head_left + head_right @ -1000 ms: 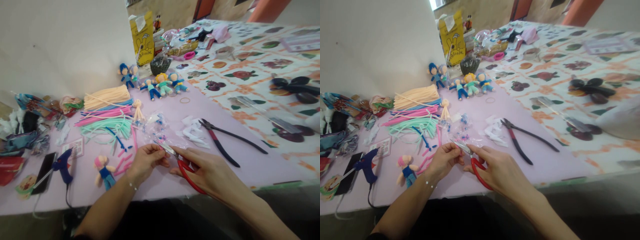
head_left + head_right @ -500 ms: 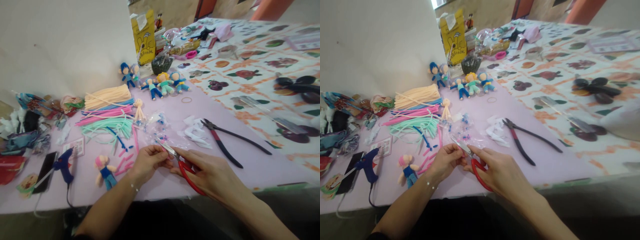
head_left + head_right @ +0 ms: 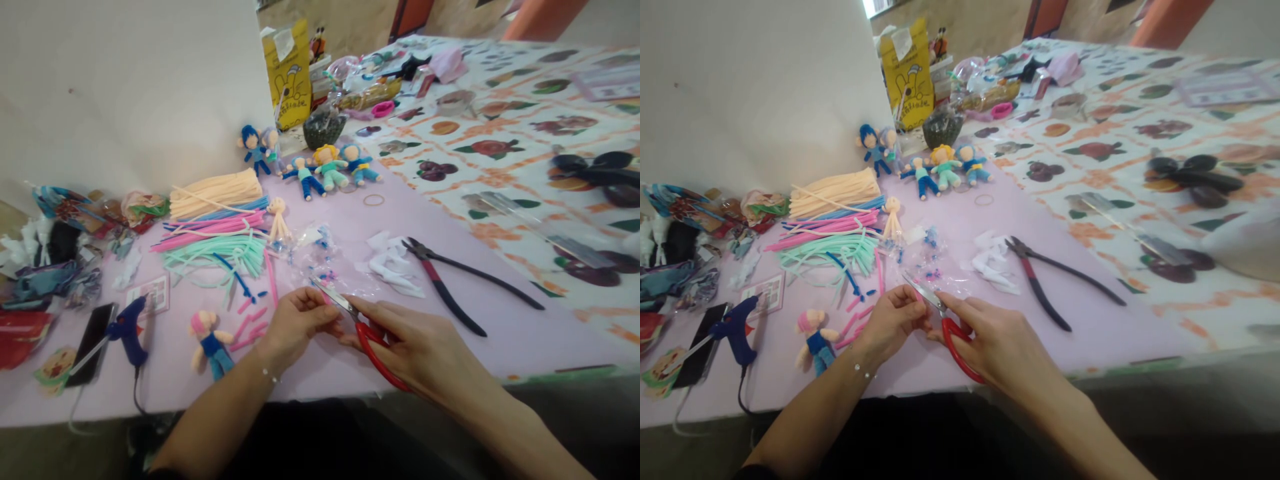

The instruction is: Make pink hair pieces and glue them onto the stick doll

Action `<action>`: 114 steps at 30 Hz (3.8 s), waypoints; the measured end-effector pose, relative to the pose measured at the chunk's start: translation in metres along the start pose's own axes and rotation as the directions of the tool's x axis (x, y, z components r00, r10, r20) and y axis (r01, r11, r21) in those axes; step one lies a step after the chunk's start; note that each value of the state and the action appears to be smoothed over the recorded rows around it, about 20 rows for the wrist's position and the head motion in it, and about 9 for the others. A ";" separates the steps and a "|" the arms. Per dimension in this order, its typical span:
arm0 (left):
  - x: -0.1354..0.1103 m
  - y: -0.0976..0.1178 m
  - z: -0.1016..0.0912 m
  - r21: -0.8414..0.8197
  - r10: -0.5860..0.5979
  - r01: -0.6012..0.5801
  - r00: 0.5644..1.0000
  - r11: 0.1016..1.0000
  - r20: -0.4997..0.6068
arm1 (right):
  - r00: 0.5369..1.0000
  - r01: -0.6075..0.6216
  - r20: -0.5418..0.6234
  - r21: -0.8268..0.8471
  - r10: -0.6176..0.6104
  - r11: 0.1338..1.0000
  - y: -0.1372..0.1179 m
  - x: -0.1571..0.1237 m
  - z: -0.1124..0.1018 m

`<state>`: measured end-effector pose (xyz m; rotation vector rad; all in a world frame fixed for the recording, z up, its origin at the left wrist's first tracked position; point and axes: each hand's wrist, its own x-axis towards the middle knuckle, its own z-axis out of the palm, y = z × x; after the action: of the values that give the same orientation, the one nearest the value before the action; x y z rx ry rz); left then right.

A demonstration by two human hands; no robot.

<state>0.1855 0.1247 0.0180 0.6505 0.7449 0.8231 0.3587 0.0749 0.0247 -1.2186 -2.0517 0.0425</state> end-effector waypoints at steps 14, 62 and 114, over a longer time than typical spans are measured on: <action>-0.001 0.000 0.001 0.050 -0.011 0.013 0.999 0.999 -0.040 | 1.000 -0.004 0.011 -0.026 0.004 1.000 -0.001 0.001 0.001; -0.001 0.001 -0.001 0.009 -0.033 0.033 0.999 0.999 -0.028 | 0.996 -0.069 0.058 -0.003 0.069 0.998 0.003 0.002 -0.006; 0.001 -0.003 -0.003 -0.047 -0.033 0.034 0.999 0.998 0.003 | 0.999 -0.048 0.011 -0.038 0.049 0.998 0.003 0.002 -0.010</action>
<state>0.1843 0.1248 0.0136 0.5956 0.7309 0.8067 0.3667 0.0750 0.0319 -1.2942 -2.0415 0.0348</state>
